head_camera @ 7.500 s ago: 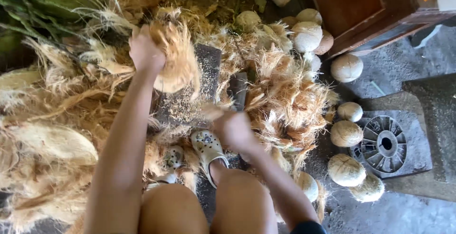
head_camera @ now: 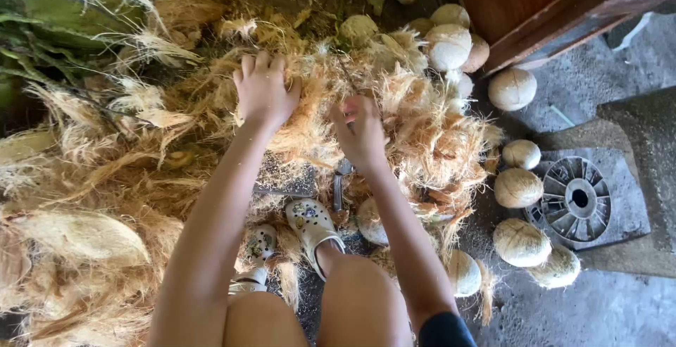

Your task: Peeling the outer husk off a coconut using a large knife

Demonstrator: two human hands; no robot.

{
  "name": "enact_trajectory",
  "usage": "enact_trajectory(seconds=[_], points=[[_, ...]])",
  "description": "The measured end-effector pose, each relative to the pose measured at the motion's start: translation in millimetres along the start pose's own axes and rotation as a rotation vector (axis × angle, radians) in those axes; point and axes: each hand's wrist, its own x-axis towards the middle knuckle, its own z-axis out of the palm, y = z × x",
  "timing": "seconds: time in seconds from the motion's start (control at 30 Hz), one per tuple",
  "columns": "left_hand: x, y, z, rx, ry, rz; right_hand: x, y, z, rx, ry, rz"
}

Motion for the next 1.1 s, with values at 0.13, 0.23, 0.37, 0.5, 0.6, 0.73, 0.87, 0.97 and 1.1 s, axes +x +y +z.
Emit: enact_trajectory(seconds=[0.13, 0.23, 0.37, 0.5, 0.6, 0.73, 0.87, 0.97, 1.1], points=[[5, 5, -14, -0.001, -0.073, -0.016, 42, -30, 28, 0.178, -0.519, 0.423], [7, -8, 0, 0.003, -0.076, -0.044, 38, -45, 40, 0.07, -0.55, 0.308], [5, -8, -17, 0.041, -0.042, 0.011, 7, -31, 50, -0.116, -0.545, 0.104], [1, -7, -21, 0.108, -0.073, 0.089, -4, -56, 32, -0.11, -0.602, 0.132], [-2, -11, -22, 0.19, -0.082, 0.113, -17, -85, 12, 0.031, -0.636, 0.178], [-1, -13, -9, 0.121, -0.009, 0.093, -38, -82, 9, 0.04, -0.582, 0.017], [18, -14, 0, 0.19, -0.059, -0.098, -82, -122, -30, 0.174, -0.479, -0.36], [20, -25, 10, -0.091, 0.01, -0.038, -40, -67, -49, -0.437, -0.864, 0.195], [9, -6, -4, -0.021, -0.01, -0.05, -14, -23, -83, -0.239, -0.27, 0.251]])
